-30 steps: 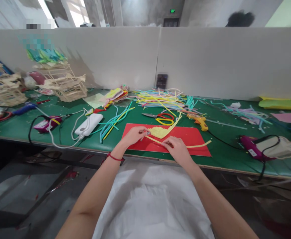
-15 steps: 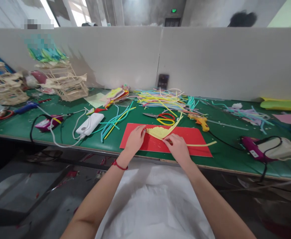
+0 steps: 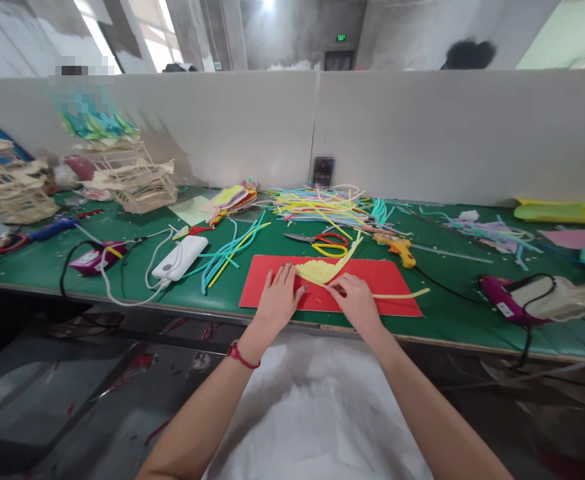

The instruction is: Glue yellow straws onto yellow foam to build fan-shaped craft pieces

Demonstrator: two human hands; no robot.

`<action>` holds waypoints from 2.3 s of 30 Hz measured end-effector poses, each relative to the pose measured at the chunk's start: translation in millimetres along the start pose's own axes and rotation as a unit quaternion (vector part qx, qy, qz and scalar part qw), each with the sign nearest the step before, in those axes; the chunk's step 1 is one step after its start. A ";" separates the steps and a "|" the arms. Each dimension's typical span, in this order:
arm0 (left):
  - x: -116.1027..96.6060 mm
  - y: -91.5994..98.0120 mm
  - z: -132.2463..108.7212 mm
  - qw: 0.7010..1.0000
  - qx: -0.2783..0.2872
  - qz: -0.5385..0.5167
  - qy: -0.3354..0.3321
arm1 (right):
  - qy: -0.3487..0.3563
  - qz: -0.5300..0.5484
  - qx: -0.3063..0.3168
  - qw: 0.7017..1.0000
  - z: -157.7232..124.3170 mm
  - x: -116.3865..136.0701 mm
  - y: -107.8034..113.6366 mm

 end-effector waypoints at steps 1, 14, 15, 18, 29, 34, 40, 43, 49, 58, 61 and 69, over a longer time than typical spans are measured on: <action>2.1 -1.0 -1.1 1.000 0.002 0.004 0.017 | 0.000 0.000 0.001 1.000 -0.3 0.0 0.4; 8.3 -1.9 2.2 0.999 0.011 0.014 0.031 | 0.005 -0.006 -0.007 1.000 -0.9 0.4 2.7; 8.5 -2.1 2.2 0.999 0.013 0.015 0.031 | 0.005 -0.007 -0.007 1.000 -0.4 0.5 2.6; 9.4 -2.8 2.0 0.999 0.019 0.016 0.035 | 0.000 -0.006 -0.001 1.000 0.5 0.6 1.9; 8.5 -0.1 2.7 0.998 0.040 0.009 0.054 | -0.010 0.002 0.010 1.000 -0.1 -1.4 1.4; 10.2 -2.0 3.2 0.996 0.051 0.004 0.070 | -0.010 -0.001 0.008 1.000 -0.3 -1.8 0.6; -1.9 1.3 -2.6 0.999 0.049 -0.003 -0.011 | 0.001 -0.002 -0.003 1.000 -1.4 -3.3 -1.2; -11.1 2.6 -5.9 0.998 0.040 -0.005 -0.042 | 0.006 0.003 -0.004 1.000 -1.3 -3.0 -1.1; -11.5 2.5 -8.5 0.998 0.027 0.049 0.026 | 0.005 0.005 -0.005 1.000 -1.3 -3.5 -0.9; 0.2 0.2 -8.1 0.997 0.002 0.048 0.061 | -0.002 0.004 0.000 1.000 -2.1 -5.7 -2.5; -2.4 -0.1 -8.2 0.997 0.014 0.044 0.060 | -0.001 0.006 0.001 1.000 -2.3 -5.3 -1.7; -3.2 1.7 -8.3 0.997 0.027 0.045 0.065 | -0.019 0.012 0.000 1.000 -2.7 -4.5 0.2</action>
Point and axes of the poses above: each hand's wrist, its own z-axis towards the middle knuckle, its own y-axis out of the back of the hand, x = y × z, the point moved 3 cm from there along z, towards the middle knuckle, and after that the axes turned 8 degrees about -x, right-handed, at the moved point
